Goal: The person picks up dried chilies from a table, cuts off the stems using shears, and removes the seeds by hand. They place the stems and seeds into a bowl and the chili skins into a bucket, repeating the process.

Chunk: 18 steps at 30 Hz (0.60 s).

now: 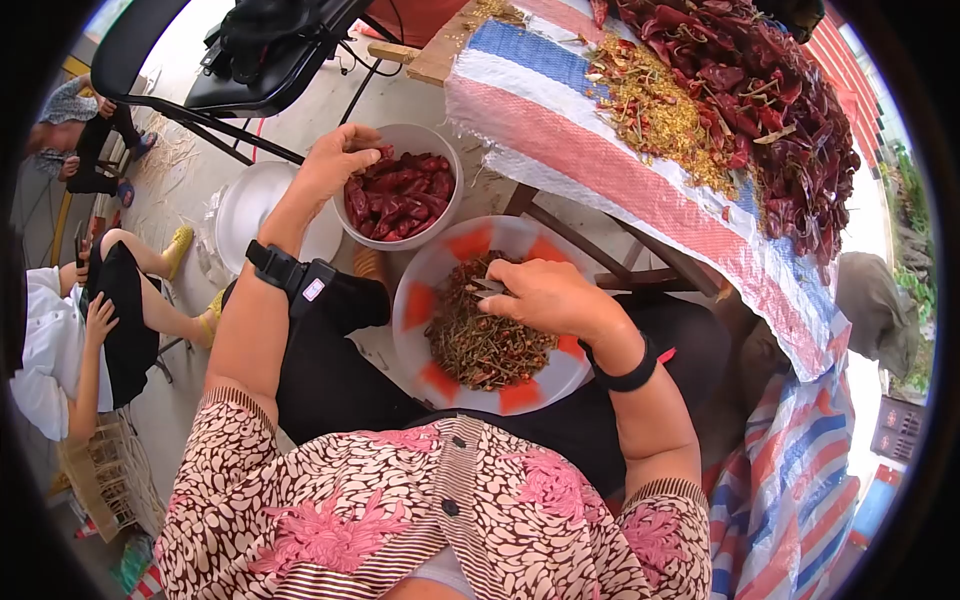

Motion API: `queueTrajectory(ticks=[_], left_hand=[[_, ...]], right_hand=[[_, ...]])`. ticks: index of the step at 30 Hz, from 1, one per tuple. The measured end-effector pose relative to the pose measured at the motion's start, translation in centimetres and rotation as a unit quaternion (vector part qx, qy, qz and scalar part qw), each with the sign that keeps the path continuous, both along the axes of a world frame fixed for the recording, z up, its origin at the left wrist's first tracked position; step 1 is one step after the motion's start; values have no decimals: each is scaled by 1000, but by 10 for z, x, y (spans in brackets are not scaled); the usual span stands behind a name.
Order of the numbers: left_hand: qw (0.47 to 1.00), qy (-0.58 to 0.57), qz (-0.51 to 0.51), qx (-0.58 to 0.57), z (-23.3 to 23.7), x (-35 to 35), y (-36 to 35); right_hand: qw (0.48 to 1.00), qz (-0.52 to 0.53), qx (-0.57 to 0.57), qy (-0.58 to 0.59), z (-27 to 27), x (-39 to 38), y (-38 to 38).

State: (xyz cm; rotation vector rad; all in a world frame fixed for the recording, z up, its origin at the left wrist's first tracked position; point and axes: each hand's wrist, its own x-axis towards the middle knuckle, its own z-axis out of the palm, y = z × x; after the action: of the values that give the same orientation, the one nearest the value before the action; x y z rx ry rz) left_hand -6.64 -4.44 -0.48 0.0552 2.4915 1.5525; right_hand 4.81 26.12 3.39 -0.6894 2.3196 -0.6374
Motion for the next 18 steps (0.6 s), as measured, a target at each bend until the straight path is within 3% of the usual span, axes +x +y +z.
queueTrajectory(ticks=[2, 5, 8, 10, 12, 15, 16, 18], left_hand=[[999, 0, 28, 38, -5, -3, -2], [999, 25, 40, -13, -4, -6, 1], [997, -35, -56, -47, 14, 4, 20], [979, -118, -164, 38, 10, 12, 40], [952, -157, -256, 51, 5, 26, 65], [892, -261, -347, 129, -14, 45, 92], [884, -247, -367, 149, -13, 53, 98], [873, -292, -382, 84, -1, 57, 108]], right_hand=[[996, 15, 67, 49, -2, 3, -2], [989, 11, 119, 92, -5, 5, -2], [986, -2, 110, 125, -12, 5, 3], [984, -4, 93, 154, -14, 4, 5], [985, -10, 72, 160, -17, 3, 8], [985, -25, 34, 170, -13, 2, 7], [982, -30, 20, 185, -12, 2, 7], [982, -36, 17, 184, -12, 1, 9]])
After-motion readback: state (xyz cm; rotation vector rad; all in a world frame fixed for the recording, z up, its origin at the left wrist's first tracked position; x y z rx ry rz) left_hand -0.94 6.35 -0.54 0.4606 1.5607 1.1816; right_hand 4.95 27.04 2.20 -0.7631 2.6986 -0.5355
